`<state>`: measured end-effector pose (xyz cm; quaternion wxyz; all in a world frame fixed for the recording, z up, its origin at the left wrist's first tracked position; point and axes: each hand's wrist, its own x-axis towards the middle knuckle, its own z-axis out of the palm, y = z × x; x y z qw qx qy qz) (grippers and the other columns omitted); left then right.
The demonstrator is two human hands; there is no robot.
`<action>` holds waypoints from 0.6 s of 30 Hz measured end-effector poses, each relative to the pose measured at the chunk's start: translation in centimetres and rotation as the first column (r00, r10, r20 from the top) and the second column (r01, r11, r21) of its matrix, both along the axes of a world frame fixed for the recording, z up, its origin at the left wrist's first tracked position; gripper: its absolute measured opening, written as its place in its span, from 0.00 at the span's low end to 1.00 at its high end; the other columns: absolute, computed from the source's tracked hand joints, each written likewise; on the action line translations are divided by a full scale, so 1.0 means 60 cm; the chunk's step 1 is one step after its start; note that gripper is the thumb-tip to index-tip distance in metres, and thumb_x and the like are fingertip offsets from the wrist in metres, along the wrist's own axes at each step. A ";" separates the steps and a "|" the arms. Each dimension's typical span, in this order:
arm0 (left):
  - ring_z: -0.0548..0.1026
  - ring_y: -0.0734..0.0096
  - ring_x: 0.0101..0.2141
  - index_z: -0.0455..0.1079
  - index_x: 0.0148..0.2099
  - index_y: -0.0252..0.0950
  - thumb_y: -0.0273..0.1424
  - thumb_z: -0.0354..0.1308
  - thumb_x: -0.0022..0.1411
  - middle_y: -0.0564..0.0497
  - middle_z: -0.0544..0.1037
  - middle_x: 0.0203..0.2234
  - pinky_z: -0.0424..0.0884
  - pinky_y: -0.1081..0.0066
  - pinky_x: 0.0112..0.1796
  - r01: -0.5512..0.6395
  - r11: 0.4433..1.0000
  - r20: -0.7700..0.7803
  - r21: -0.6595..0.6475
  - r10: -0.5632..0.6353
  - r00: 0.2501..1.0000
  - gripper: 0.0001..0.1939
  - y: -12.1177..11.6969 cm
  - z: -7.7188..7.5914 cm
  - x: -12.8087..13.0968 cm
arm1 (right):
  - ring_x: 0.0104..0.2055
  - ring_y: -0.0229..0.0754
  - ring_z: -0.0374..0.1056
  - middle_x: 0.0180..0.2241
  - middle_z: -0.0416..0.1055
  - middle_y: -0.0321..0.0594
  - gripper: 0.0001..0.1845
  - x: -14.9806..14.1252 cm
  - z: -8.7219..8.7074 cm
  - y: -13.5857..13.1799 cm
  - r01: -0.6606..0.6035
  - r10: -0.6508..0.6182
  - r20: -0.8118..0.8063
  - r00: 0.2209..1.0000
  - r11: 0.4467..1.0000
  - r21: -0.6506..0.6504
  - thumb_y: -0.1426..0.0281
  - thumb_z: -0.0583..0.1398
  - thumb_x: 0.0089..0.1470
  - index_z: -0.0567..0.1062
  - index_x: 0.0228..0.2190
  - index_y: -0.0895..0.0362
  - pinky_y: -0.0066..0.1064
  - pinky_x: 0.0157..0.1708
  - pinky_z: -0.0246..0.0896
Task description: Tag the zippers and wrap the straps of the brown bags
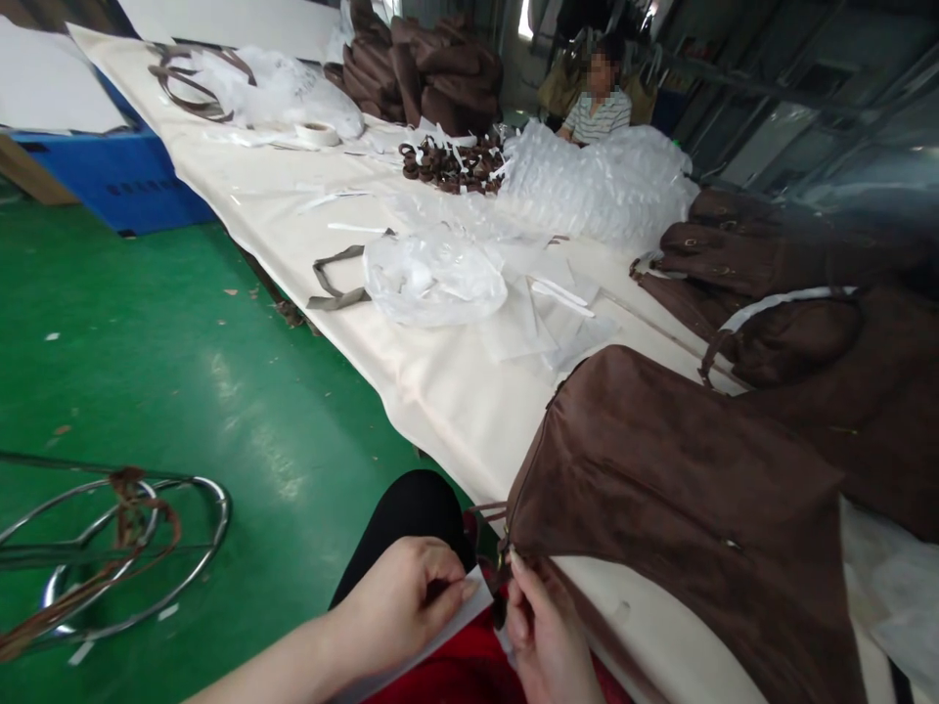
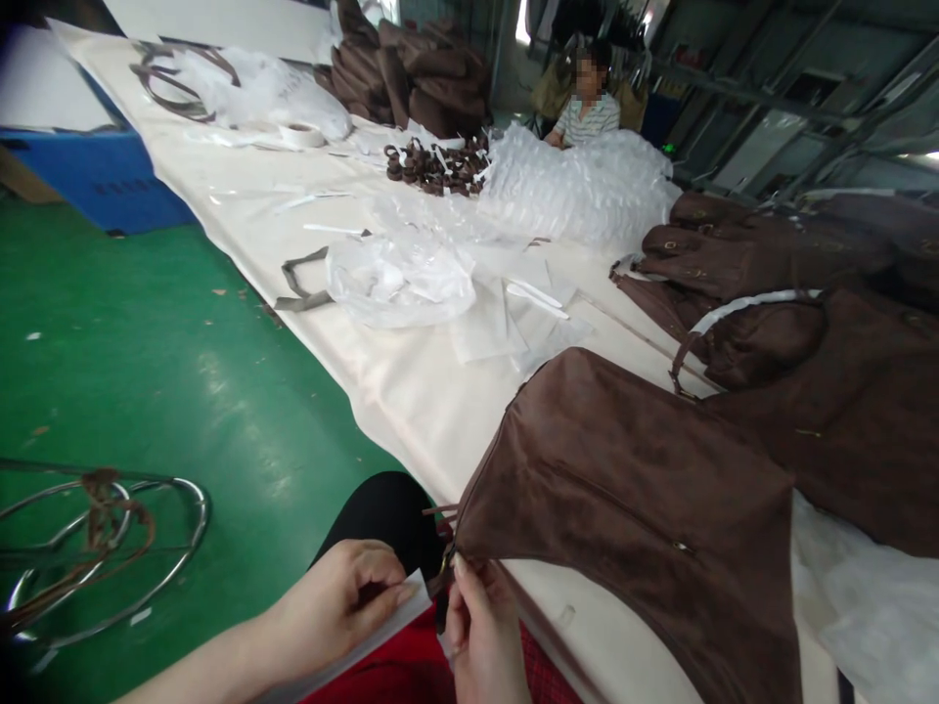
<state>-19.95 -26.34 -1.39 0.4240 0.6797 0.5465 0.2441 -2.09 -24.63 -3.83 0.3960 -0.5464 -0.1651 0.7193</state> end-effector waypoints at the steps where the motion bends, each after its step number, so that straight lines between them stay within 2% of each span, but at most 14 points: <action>1: 0.64 0.77 0.24 0.67 0.25 0.34 0.35 0.49 0.66 0.52 0.69 0.21 0.59 0.75 0.27 0.000 1.000 0.012 -0.005 0.000 1.000 0.17 0.002 0.003 -0.002 | 0.13 0.24 0.44 0.15 0.58 0.25 0.27 0.001 0.001 0.003 -0.012 0.012 0.021 1.000 1.000 -0.003 0.54 0.72 0.32 0.64 0.18 0.57 0.20 0.13 0.35; 4: 0.65 0.77 0.24 0.67 0.25 0.34 0.35 0.48 0.66 0.52 0.69 0.21 0.59 0.76 0.27 0.015 1.000 0.065 -0.027 -0.013 0.998 0.18 0.008 0.021 -0.003 | 0.13 0.26 0.50 0.15 0.62 0.29 0.27 0.018 0.017 0.017 -0.116 0.119 0.084 0.989 0.993 -0.036 0.53 0.73 0.27 0.68 0.18 0.58 0.21 0.13 0.39; 6: 0.65 0.77 0.24 0.67 0.25 0.34 0.36 0.48 0.67 0.52 0.70 0.21 0.60 0.76 0.26 0.025 0.999 0.103 -0.027 -0.023 0.994 0.19 0.013 0.036 -0.001 | 0.15 0.29 0.55 0.15 0.65 0.32 0.26 0.036 0.039 0.036 -0.251 0.257 0.136 0.957 0.966 -0.060 0.52 0.73 0.27 0.71 0.18 0.59 0.21 0.15 0.43; 10: 0.66 0.77 0.24 0.69 0.26 0.34 0.35 0.48 0.67 0.51 0.72 0.22 0.60 0.76 0.27 -0.052 0.998 0.086 0.044 0.048 0.995 0.18 0.025 0.056 0.002 | 0.18 0.32 0.61 0.18 0.70 0.39 0.23 0.050 0.081 0.103 -0.533 0.512 0.252 0.821 0.846 0.016 0.54 0.72 0.35 0.77 0.20 0.62 0.22 0.17 0.48; 13: 0.66 0.77 0.24 0.69 0.27 0.34 0.33 0.49 0.66 0.51 0.71 0.22 0.60 0.76 0.27 -0.178 0.980 -0.004 0.094 0.179 0.984 0.16 0.036 0.058 0.003 | 0.19 0.33 0.63 0.19 0.71 0.40 0.23 0.032 0.083 0.152 -0.585 0.535 0.300 0.790 0.804 0.107 0.54 0.72 0.34 0.79 0.22 0.62 0.22 0.17 0.50; 18: 0.66 0.76 0.23 0.70 0.27 0.34 0.33 0.50 0.65 0.52 0.71 0.21 0.59 0.76 0.27 -0.322 0.934 -0.124 0.158 0.342 0.931 0.15 0.039 0.060 0.008 | 0.19 0.32 0.62 0.21 0.72 0.40 0.24 0.006 0.047 0.179 -0.531 0.483 0.231 0.845 0.811 0.247 0.52 0.71 0.36 0.80 0.26 0.62 0.22 0.17 0.51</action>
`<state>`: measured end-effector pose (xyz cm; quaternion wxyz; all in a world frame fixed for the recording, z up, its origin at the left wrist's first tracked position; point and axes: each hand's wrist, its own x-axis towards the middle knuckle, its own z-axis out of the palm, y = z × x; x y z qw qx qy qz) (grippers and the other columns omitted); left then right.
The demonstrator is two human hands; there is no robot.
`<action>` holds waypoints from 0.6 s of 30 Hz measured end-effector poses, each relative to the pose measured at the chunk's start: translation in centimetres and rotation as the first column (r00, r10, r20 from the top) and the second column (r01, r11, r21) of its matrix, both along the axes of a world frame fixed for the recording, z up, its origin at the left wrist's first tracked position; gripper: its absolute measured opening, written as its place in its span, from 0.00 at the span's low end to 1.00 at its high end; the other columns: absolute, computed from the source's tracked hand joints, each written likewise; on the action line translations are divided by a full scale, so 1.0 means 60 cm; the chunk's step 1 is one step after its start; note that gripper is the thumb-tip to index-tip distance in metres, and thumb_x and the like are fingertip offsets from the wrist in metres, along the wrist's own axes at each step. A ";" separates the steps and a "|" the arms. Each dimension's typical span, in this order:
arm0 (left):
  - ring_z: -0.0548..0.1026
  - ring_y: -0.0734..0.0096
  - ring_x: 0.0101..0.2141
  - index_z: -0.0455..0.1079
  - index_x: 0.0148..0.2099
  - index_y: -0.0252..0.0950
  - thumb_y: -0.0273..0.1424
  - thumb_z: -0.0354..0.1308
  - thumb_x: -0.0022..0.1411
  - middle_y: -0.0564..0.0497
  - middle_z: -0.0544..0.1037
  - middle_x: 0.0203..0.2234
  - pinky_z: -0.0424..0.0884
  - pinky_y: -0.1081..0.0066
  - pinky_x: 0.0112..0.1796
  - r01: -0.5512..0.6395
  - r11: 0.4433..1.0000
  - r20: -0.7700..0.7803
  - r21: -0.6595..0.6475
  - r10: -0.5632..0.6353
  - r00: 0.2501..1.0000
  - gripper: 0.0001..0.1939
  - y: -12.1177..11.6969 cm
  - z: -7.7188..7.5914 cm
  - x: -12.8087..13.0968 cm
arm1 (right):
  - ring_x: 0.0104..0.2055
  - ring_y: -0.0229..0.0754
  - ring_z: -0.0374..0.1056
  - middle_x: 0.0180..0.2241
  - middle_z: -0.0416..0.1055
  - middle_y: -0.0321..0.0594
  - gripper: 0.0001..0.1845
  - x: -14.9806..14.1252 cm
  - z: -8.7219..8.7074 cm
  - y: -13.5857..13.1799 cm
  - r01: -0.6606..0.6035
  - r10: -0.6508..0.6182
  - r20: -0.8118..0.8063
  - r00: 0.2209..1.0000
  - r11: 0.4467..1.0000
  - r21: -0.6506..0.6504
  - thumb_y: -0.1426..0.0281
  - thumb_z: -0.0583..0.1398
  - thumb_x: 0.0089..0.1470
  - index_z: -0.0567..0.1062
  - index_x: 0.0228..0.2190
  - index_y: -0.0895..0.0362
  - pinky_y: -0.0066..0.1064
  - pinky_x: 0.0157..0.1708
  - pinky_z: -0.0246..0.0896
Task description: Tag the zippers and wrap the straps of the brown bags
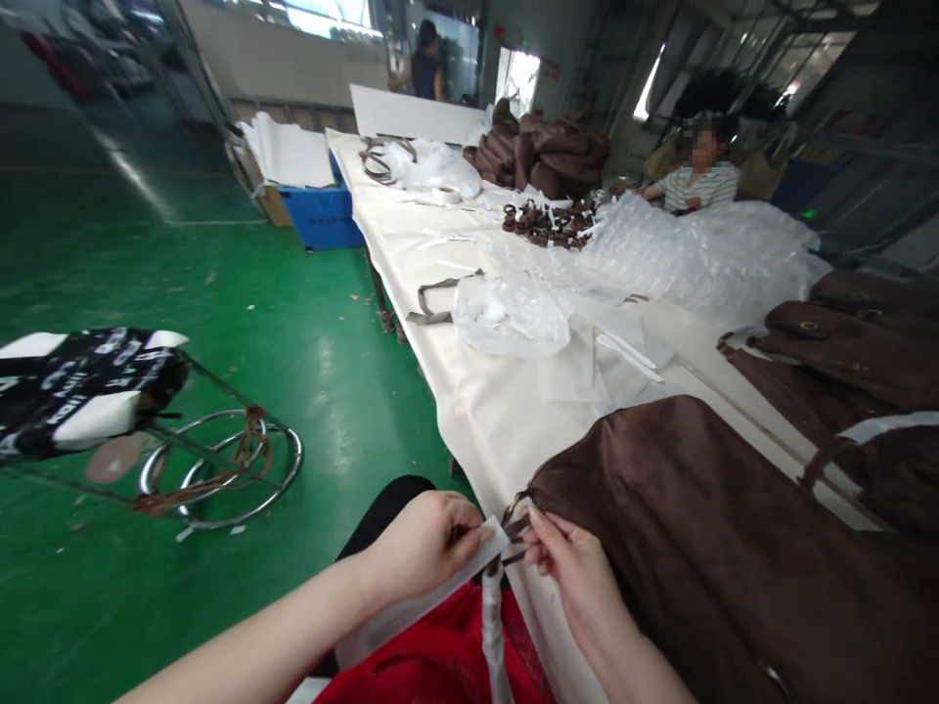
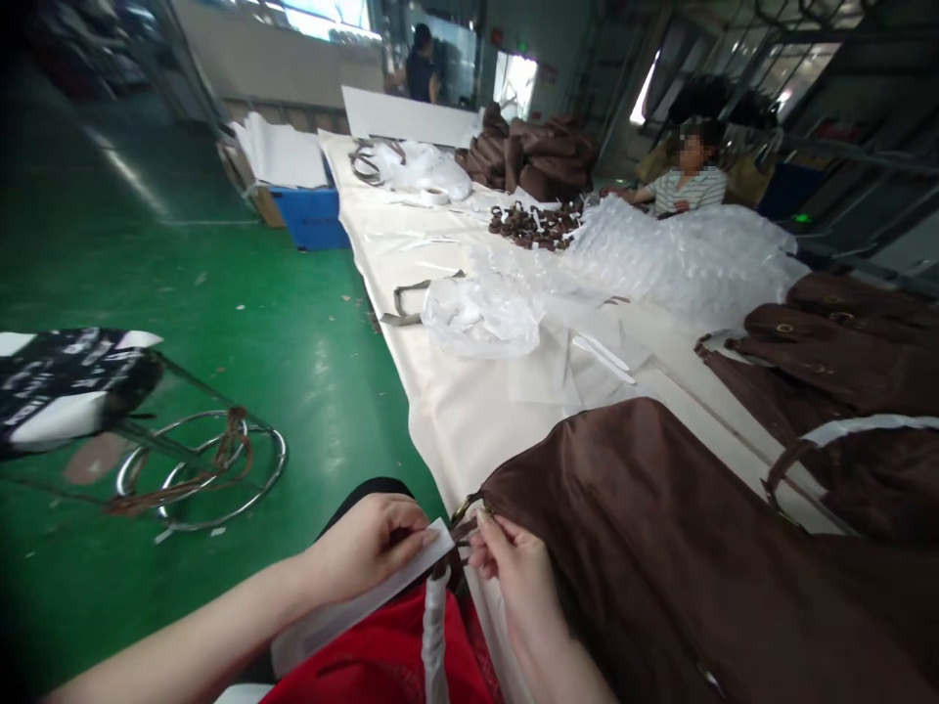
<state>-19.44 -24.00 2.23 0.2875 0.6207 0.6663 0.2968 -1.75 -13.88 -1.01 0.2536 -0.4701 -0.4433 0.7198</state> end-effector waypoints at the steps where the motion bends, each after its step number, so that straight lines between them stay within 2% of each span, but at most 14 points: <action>1: 0.66 0.76 0.24 0.70 0.28 0.34 0.33 0.50 0.65 0.52 0.71 0.21 0.59 0.76 0.27 -0.017 1.000 -0.015 0.003 0.017 1.000 0.16 -0.002 0.003 0.004 | 0.19 0.33 0.62 0.21 0.72 0.40 0.25 0.001 -0.006 0.000 -0.012 0.012 -0.027 1.000 1.000 0.008 0.52 0.70 0.37 0.80 0.27 0.62 0.22 0.18 0.51; 5: 0.67 0.76 0.24 0.70 0.28 0.34 0.33 0.49 0.66 0.52 0.71 0.22 0.59 0.76 0.28 -0.045 0.999 -0.081 0.010 0.046 0.996 0.16 -0.010 0.028 0.035 | 0.20 0.35 0.63 0.21 0.72 0.41 0.26 0.018 -0.015 -0.005 -0.086 0.090 -0.098 0.991 0.995 0.045 0.50 0.69 0.38 0.81 0.28 0.62 0.24 0.19 0.53; 9: 0.65 0.77 0.23 0.67 0.25 0.35 0.33 0.49 0.66 0.53 0.69 0.19 0.57 0.75 0.27 -0.050 0.999 -0.208 0.014 0.051 0.977 0.17 -0.002 0.054 0.070 | 0.18 0.33 0.59 0.17 0.69 0.38 0.27 0.034 -0.019 -0.008 -0.117 0.131 -0.096 0.987 0.983 0.138 0.47 0.66 0.42 0.79 0.23 0.61 0.25 0.18 0.50; 13: 0.65 0.77 0.22 0.65 0.23 0.35 0.34 0.48 0.66 0.53 0.68 0.19 0.55 0.75 0.26 -0.068 0.998 -0.384 -0.017 0.056 0.921 0.19 0.011 0.067 0.098 | 0.17 0.32 0.56 0.16 0.68 0.36 0.26 0.043 -0.030 -0.003 -0.172 0.192 -0.063 0.979 0.956 0.239 0.47 0.62 0.48 0.77 0.22 0.59 0.25 0.17 0.46; 18: 0.70 0.73 0.25 0.68 0.26 0.35 0.37 0.46 0.67 0.50 0.72 0.21 0.56 0.74 0.27 -0.105 0.992 -0.537 -0.067 0.053 0.842 0.20 0.019 0.080 0.137 | 0.16 0.33 0.58 0.16 0.68 0.35 0.25 0.048 -0.026 0.006 -0.219 0.244 -0.082 0.966 0.946 0.237 0.49 0.60 0.48 0.74 0.21 0.59 0.25 0.16 0.46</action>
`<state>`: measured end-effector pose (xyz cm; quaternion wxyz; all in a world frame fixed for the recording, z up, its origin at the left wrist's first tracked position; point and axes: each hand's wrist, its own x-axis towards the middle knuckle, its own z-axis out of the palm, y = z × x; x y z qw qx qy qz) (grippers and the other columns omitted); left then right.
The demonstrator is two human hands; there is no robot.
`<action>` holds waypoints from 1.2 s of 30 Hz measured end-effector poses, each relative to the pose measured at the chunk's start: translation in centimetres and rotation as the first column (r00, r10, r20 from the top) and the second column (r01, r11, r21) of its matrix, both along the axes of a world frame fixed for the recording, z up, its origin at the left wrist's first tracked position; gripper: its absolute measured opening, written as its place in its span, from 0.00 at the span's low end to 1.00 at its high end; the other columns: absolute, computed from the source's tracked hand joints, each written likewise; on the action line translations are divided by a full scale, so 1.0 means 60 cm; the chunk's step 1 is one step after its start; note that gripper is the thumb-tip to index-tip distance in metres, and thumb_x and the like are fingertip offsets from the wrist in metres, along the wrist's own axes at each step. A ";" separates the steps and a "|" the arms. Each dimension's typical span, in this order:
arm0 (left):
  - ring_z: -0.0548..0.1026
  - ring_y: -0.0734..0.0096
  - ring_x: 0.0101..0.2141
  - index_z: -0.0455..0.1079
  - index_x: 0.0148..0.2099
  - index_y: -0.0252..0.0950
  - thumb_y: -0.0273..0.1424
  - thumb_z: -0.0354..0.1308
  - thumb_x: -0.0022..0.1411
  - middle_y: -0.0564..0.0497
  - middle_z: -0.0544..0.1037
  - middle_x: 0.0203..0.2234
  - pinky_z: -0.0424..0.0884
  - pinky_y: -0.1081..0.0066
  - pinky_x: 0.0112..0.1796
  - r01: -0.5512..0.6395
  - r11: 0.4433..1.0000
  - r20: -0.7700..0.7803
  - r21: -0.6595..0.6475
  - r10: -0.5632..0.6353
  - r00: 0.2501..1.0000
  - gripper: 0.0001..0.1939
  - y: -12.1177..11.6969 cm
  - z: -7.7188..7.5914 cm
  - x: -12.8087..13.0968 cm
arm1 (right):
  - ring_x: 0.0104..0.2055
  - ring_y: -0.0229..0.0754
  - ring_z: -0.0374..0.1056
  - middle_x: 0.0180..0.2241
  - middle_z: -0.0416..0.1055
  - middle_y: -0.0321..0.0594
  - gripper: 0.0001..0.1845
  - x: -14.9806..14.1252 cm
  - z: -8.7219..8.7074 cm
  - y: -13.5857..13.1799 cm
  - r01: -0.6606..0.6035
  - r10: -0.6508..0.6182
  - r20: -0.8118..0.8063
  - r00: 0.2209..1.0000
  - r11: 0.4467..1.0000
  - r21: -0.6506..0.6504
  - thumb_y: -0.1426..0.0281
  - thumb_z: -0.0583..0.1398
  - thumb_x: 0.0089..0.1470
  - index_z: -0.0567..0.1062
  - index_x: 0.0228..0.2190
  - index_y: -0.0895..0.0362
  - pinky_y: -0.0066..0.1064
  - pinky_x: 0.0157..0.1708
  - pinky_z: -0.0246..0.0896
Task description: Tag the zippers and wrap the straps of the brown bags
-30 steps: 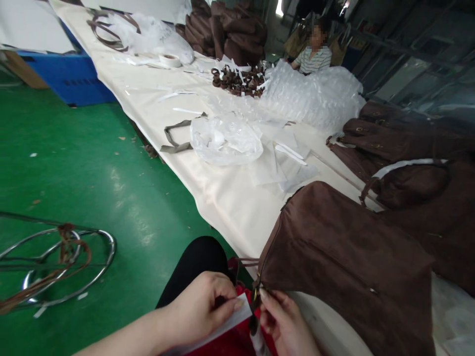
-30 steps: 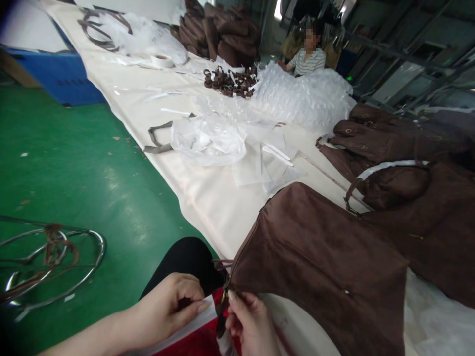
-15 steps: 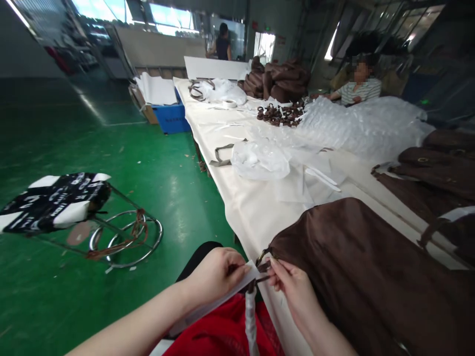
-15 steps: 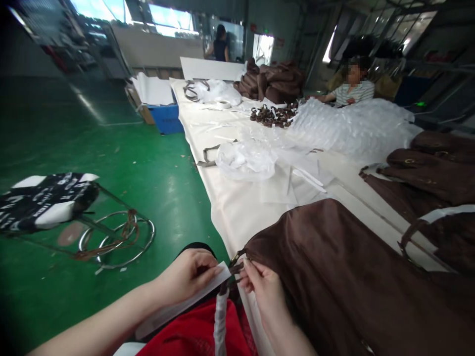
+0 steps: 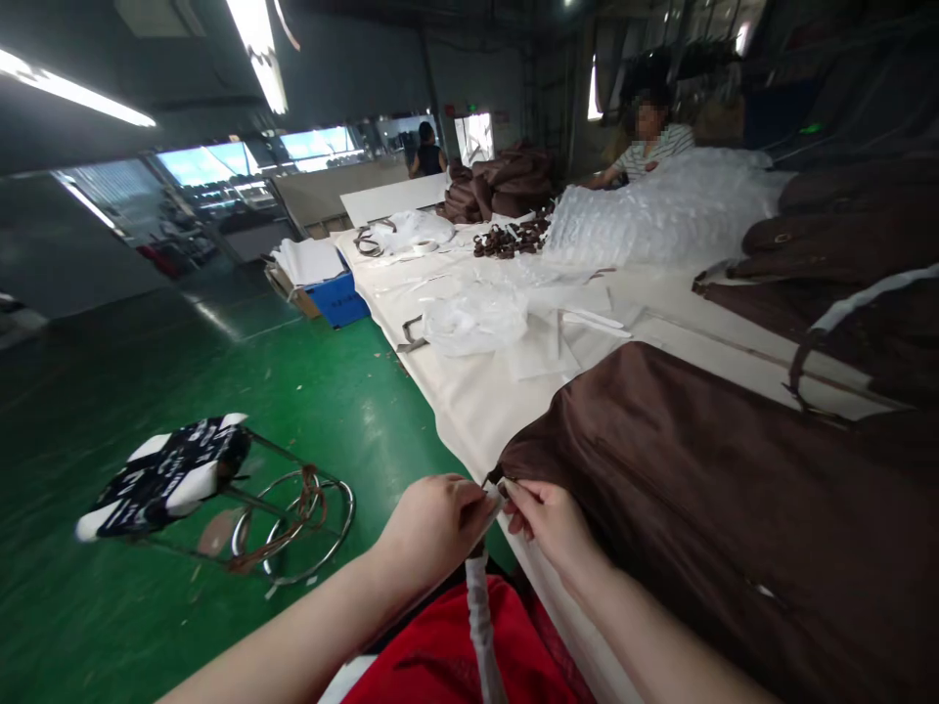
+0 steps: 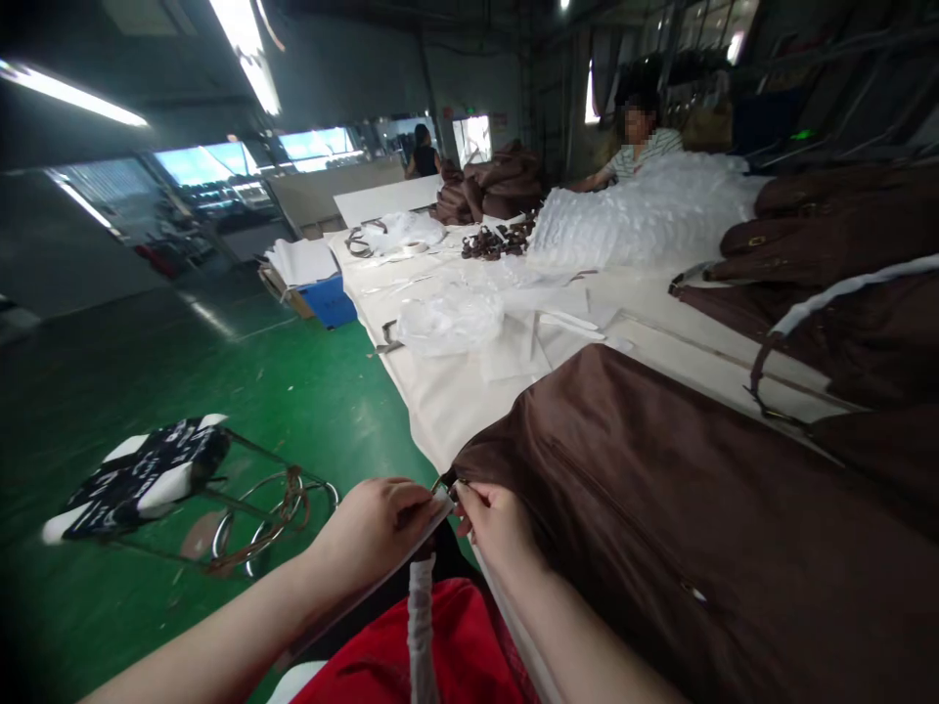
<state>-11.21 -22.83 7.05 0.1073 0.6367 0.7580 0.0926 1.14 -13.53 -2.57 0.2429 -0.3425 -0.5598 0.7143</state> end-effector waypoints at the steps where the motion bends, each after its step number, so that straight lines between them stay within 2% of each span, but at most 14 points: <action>1: 0.70 0.73 0.25 0.69 0.26 0.35 0.37 0.46 0.67 0.50 0.73 0.22 0.55 0.73 0.27 0.004 1.000 -0.018 -0.005 -0.004 1.000 0.20 0.002 0.000 0.006 | 0.16 0.33 0.59 0.17 0.68 0.35 0.24 0.001 0.002 0.001 0.002 -0.002 0.002 1.000 1.000 0.002 0.49 0.60 0.48 0.73 0.21 0.59 0.24 0.16 0.46; 4: 0.66 0.73 0.23 0.69 0.25 0.35 0.36 0.47 0.65 0.51 0.72 0.20 0.52 0.73 0.26 -0.023 0.999 -0.059 -0.047 0.020 0.998 0.18 0.011 -0.009 0.013 | 0.16 0.34 0.60 0.16 0.67 0.34 0.23 0.001 0.003 0.001 0.012 -0.013 0.027 1.000 0.999 0.042 0.51 0.57 0.50 0.74 0.23 0.59 0.24 0.16 0.47; 6: 0.60 0.76 0.20 0.69 0.24 0.35 0.34 0.48 0.63 0.53 0.67 0.17 0.49 0.73 0.24 -0.065 0.994 -0.035 -0.083 0.062 0.997 0.18 0.016 -0.023 0.006 | 0.16 0.34 0.60 0.15 0.67 0.35 0.23 0.000 0.000 0.001 0.014 -0.017 0.056 0.998 0.999 0.052 0.51 0.56 0.50 0.73 0.23 0.59 0.24 0.16 0.48; 9: 0.53 0.78 0.19 0.67 0.22 0.33 0.37 0.46 0.64 0.57 0.57 0.15 0.46 0.74 0.22 -0.090 0.992 0.112 -0.085 0.099 0.989 0.21 0.019 -0.046 -0.013 | 0.16 0.33 0.60 0.17 0.68 0.35 0.25 -0.003 -0.008 0.002 0.008 -0.009 0.071 0.997 1.000 0.022 0.48 0.55 0.48 0.73 0.23 0.58 0.24 0.15 0.49; 12: 0.51 0.78 0.20 0.64 0.22 0.33 0.40 0.44 0.65 0.57 0.54 0.16 0.46 0.75 0.21 -0.101 0.993 0.231 -0.062 0.113 0.966 0.23 0.014 -0.063 -0.025 | 0.15 0.33 0.60 0.18 0.68 0.34 0.25 -0.004 -0.011 0.002 -0.004 0.003 0.052 0.999 1.000 0.005 0.48 0.56 0.47 0.73 0.24 0.58 0.24 0.15 0.49; 18: 0.52 0.79 0.20 0.62 0.23 0.34 0.42 0.45 0.65 0.57 0.56 0.16 0.46 0.75 0.22 -0.120 0.992 0.306 -0.029 0.123 0.944 0.23 0.009 -0.083 -0.026 | 0.14 0.32 0.59 0.16 0.65 0.32 0.24 0.000 -0.003 0.003 -0.030 0.029 0.093 0.995 0.999 0.011 0.48 0.56 0.48 0.70 0.20 0.57 0.23 0.13 0.48; 25: 0.54 0.78 0.21 0.63 0.23 0.33 0.43 0.46 0.64 0.56 0.58 0.17 0.49 0.76 0.22 -0.237 0.971 0.513 0.017 0.195 0.836 0.23 0.019 -0.105 -0.019 | 0.10 0.30 0.52 0.09 0.58 0.30 0.25 0.004 -0.002 0.007 -0.090 0.081 0.170 0.982 0.995 0.043 0.50 0.54 0.52 0.66 0.16 0.56 0.23 0.12 0.47; 31: 0.58 0.77 0.21 0.65 0.25 0.33 0.44 0.47 0.64 0.55 0.62 0.18 0.55 0.77 0.24 -0.318 0.945 0.678 0.081 0.182 0.712 0.22 0.031 -0.122 -0.014 | 0.13 0.31 0.59 0.18 0.68 0.34 0.22 0.003 -0.005 0.010 -0.106 0.098 0.175 0.980 0.994 0.038 0.53 0.54 0.53 0.70 0.22 0.58 0.22 0.12 0.48; 36: 0.63 0.75 0.22 0.70 0.28 0.32 0.44 0.47 0.64 0.54 0.68 0.19 0.59 0.76 0.25 -0.254 0.966 0.669 0.038 0.164 0.725 0.22 0.029 -0.107 -0.018 | 0.15 0.31 0.63 0.22 0.70 0.36 0.19 0.005 0.004 0.010 -0.132 0.127 0.152 0.980 0.991 0.026 0.56 0.54 0.52 0.70 0.23 0.59 0.21 0.12 0.49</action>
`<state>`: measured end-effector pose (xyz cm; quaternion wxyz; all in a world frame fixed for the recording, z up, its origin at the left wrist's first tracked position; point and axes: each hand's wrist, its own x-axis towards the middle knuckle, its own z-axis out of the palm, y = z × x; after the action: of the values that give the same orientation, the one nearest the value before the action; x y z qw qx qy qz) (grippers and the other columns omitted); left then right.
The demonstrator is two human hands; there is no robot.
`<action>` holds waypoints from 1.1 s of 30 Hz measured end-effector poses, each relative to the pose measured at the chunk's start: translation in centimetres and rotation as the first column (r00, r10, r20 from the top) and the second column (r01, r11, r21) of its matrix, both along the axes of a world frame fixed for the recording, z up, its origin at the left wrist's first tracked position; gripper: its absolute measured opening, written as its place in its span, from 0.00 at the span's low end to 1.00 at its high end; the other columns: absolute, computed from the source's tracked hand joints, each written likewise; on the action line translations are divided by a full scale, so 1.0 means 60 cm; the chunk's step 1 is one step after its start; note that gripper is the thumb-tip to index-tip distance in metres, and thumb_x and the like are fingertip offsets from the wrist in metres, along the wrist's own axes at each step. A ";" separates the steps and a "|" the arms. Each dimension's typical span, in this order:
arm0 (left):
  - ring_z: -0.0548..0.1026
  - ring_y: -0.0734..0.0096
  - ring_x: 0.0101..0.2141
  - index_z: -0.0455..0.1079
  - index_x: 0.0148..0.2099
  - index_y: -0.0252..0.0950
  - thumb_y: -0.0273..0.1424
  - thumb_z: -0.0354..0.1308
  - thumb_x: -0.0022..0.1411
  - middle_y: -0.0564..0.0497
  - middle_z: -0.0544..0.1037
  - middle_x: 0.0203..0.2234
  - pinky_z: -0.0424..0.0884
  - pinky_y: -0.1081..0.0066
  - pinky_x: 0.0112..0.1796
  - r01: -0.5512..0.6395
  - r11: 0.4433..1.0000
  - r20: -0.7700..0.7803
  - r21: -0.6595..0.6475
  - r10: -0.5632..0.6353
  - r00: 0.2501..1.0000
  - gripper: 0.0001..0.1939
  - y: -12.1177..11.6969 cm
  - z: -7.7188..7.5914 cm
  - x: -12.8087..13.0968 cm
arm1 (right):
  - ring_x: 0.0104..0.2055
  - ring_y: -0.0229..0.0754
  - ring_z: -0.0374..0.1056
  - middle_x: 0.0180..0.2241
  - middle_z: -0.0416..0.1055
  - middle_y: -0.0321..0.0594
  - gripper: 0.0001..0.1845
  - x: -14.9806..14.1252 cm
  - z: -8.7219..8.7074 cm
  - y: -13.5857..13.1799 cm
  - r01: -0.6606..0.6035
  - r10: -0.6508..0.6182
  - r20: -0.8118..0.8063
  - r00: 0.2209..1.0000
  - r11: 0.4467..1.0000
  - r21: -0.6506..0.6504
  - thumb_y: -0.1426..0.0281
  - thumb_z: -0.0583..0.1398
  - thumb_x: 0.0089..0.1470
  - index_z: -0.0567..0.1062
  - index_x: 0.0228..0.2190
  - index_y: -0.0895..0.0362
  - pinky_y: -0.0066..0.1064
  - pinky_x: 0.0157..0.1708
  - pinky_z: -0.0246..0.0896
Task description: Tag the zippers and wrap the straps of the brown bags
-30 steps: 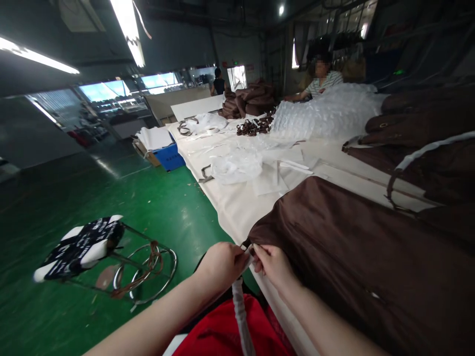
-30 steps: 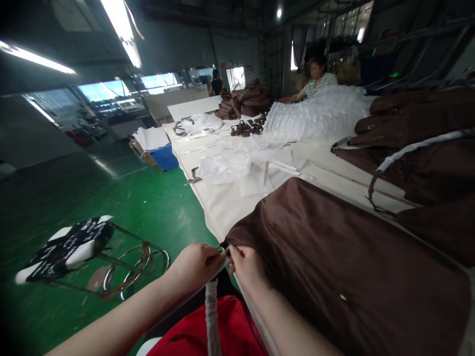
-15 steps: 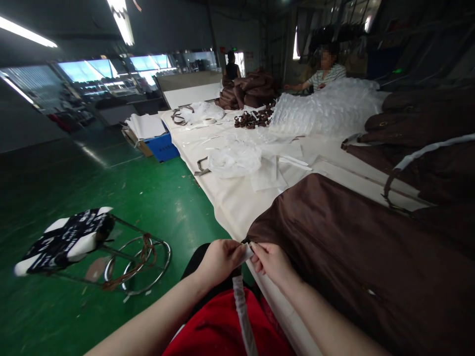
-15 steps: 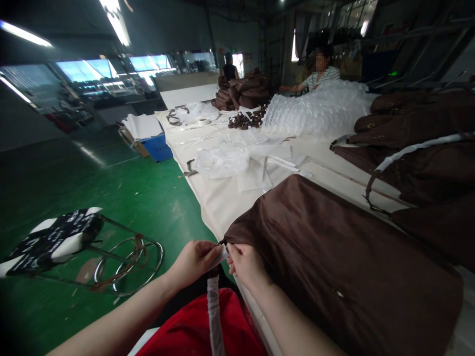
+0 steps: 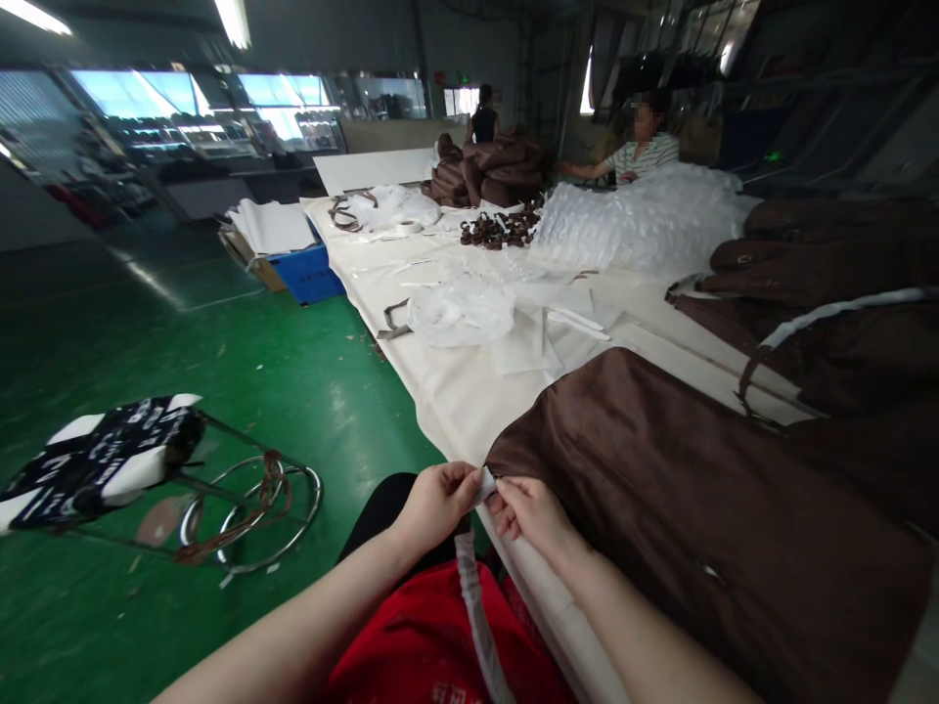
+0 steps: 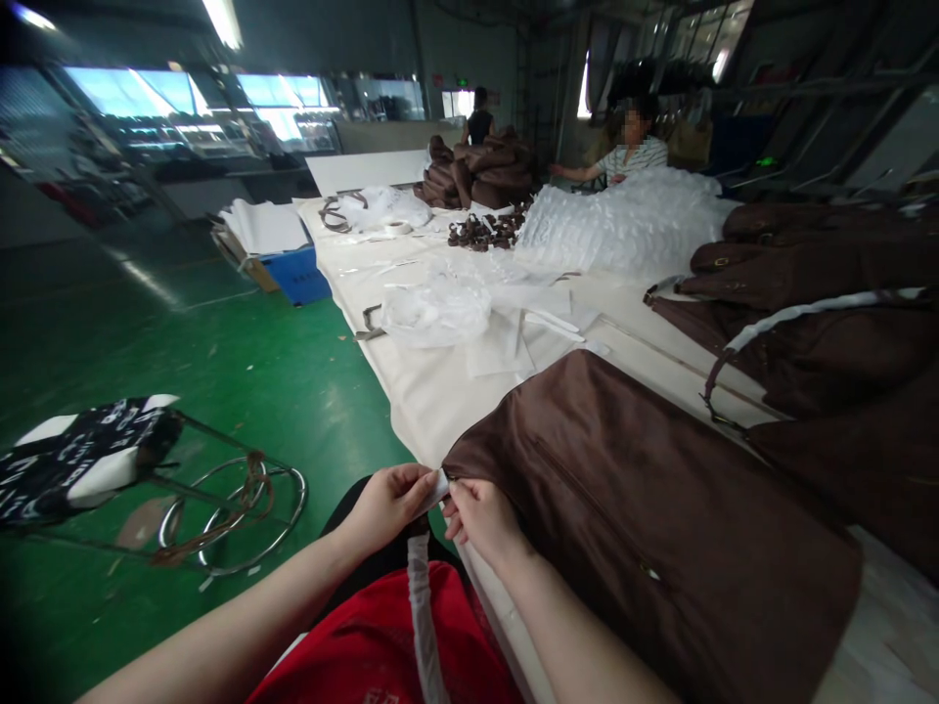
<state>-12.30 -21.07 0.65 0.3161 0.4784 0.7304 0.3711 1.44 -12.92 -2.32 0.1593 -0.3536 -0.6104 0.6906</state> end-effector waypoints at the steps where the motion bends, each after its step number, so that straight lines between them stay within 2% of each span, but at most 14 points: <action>1: 0.64 0.74 0.22 0.71 0.29 0.32 0.44 0.47 0.64 0.53 0.69 0.20 0.60 0.76 0.25 0.023 1.000 -0.011 -0.010 -0.023 1.000 0.22 -0.002 0.005 -0.001 | 0.15 0.30 0.63 0.22 0.70 0.36 0.18 0.000 0.000 -0.001 -0.009 0.009 -0.005 1.000 1.000 0.006 0.57 0.56 0.51 0.70 0.23 0.59 0.20 0.12 0.49; 5: 0.69 0.73 0.25 0.74 0.32 0.33 0.43 0.48 0.64 0.52 0.74 0.23 0.62 0.77 0.27 0.100 0.994 -0.084 -0.042 -0.103 0.991 0.21 -0.007 0.016 -0.007 | 0.15 0.30 0.63 0.23 0.72 0.36 0.16 0.000 -0.003 -0.003 -0.027 0.027 -0.015 1.000 0.999 0.030 0.57 0.58 0.50 0.73 0.26 0.59 0.20 0.13 0.50; 9: 0.71 0.72 0.25 0.74 0.34 0.33 0.41 0.49 0.63 0.52 0.76 0.24 0.63 0.77 0.26 0.105 0.993 -0.134 -0.048 -0.111 0.985 0.18 -0.003 0.013 -0.009 | 0.15 0.30 0.63 0.22 0.72 0.36 0.18 -0.003 -0.003 -0.005 -0.013 0.013 -0.013 1.000 1.000 0.014 0.56 0.57 0.50 0.71 0.24 0.59 0.20 0.13 0.50; 12: 0.72 0.72 0.25 0.73 0.33 0.34 0.37 0.49 0.64 0.51 0.76 0.23 0.64 0.76 0.27 0.075 0.997 -0.299 -0.026 -0.079 0.951 0.15 -0.004 0.009 0.000 | 0.15 0.30 0.62 0.21 0.70 0.35 0.19 -0.006 -0.001 -0.007 -0.003 0.003 -0.008 1.000 1.000 0.010 0.55 0.57 0.49 0.69 0.21 0.58 0.20 0.13 0.50; 15: 0.75 0.67 0.30 0.73 0.36 0.35 0.32 0.48 0.66 0.49 0.77 0.27 0.69 0.71 0.34 0.114 0.993 -0.599 0.034 -0.070 0.798 0.12 -0.016 0.001 0.014 | 0.14 0.31 0.62 0.19 0.68 0.33 0.20 -0.008 -0.002 -0.009 0.014 -0.014 -0.004 1.000 1.000 -0.003 0.54 0.57 0.49 0.67 0.21 0.58 0.21 0.13 0.50; 18: 0.76 0.62 0.40 0.70 0.50 0.33 0.28 0.47 0.67 0.43 0.78 0.40 0.71 0.66 0.42 0.310 0.949 -0.805 0.049 -0.146 0.575 0.14 -0.036 -0.017 0.021 | 0.13 0.31 0.60 0.16 0.66 0.31 0.20 -0.009 -0.004 -0.008 0.030 -0.030 0.011 0.999 0.999 -0.030 0.53 0.57 0.48 0.67 0.20 0.57 0.21 0.12 0.50; 21: 0.74 0.58 0.45 0.62 0.60 0.30 0.24 0.46 0.64 0.38 0.74 0.50 0.73 0.63 0.43 0.419 0.905 -0.892 -0.068 -0.243 0.381 0.22 -0.053 -0.032 0.015 | 0.12 0.30 0.59 0.14 0.64 0.31 0.21 -0.008 -0.002 -0.005 0.037 -0.036 0.025 0.999 0.997 -0.072 0.52 0.58 0.46 0.67 0.20 0.58 0.21 0.12 0.49; 23: 0.74 0.58 0.46 0.59 0.63 0.30 0.22 0.45 0.63 0.38 0.72 0.52 0.74 0.63 0.41 0.404 0.904 -0.898 -0.139 -0.287 0.335 0.25 -0.058 -0.037 0.010 | 0.13 0.31 0.60 0.15 0.65 0.31 0.22 -0.007 0.002 -0.003 0.034 -0.032 0.025 0.999 0.994 -0.104 0.50 0.58 0.45 0.68 0.20 0.58 0.21 0.12 0.49; 26: 0.73 0.58 0.46 0.58 0.63 0.31 0.21 0.44 0.62 0.37 0.70 0.54 0.74 0.63 0.42 0.379 0.908 -0.883 -0.176 -0.316 0.348 0.27 -0.061 -0.035 0.007 | 0.13 0.31 0.61 0.17 0.67 0.33 0.25 -0.004 0.008 -0.001 0.025 -0.023 0.017 1.000 0.990 -0.137 0.48 0.57 0.46 0.69 0.22 0.59 0.21 0.12 0.50; 28: 0.73 0.58 0.46 0.60 0.62 0.31 0.21 0.45 0.62 0.38 0.71 0.54 0.74 0.62 0.43 0.382 0.912 -0.858 -0.152 -0.313 0.407 0.26 -0.059 -0.028 0.011 | 0.13 0.31 0.61 0.17 0.67 0.33 0.25 -0.004 0.010 -0.002 0.027 -0.026 0.013 1.000 0.992 -0.127 0.48 0.58 0.45 0.69 0.22 0.59 0.21 0.13 0.50; 30: 0.74 0.60 0.45 0.63 0.59 0.32 0.24 0.45 0.64 0.39 0.74 0.50 0.72 0.64 0.44 0.344 0.936 -0.787 -0.078 -0.270 0.556 0.22 -0.054 -0.014 0.014 | 0.13 0.30 0.60 0.16 0.65 0.31 0.26 -0.004 0.010 -0.004 0.031 -0.030 0.006 1.000 0.995 -0.099 0.47 0.60 0.43 0.68 0.20 0.59 0.21 0.13 0.49; 32: 0.76 0.65 0.39 0.70 0.51 0.34 0.29 0.43 0.67 0.43 0.78 0.41 0.71 0.70 0.39 0.248 0.968 -0.632 -0.042 -0.218 0.743 0.17 -0.043 0.006 0.014 | 0.13 0.29 0.58 0.14 0.64 0.30 0.26 -0.004 0.008 -0.006 0.030 -0.031 -0.006 1.000 0.997 -0.068 0.46 0.60 0.44 0.67 0.19 0.58 0.21 0.13 0.48; 33: 0.76 0.66 0.34 0.72 0.45 0.34 0.33 0.41 0.69 0.44 0.79 0.35 0.69 0.72 0.36 0.200 0.978 -0.539 -0.067 -0.204 0.817 0.18 -0.036 0.017 0.013 | 0.12 0.29 0.57 0.13 0.63 0.29 0.26 -0.004 0.007 -0.007 0.029 -0.029 -0.011 1.000 0.998 -0.052 0.46 0.59 0.44 0.67 0.19 0.58 0.21 0.13 0.47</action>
<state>-11.52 -23.22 1.69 0.1354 0.6373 0.7364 0.1823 1.18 -13.36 -1.90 0.1637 -0.3624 -0.5861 0.7060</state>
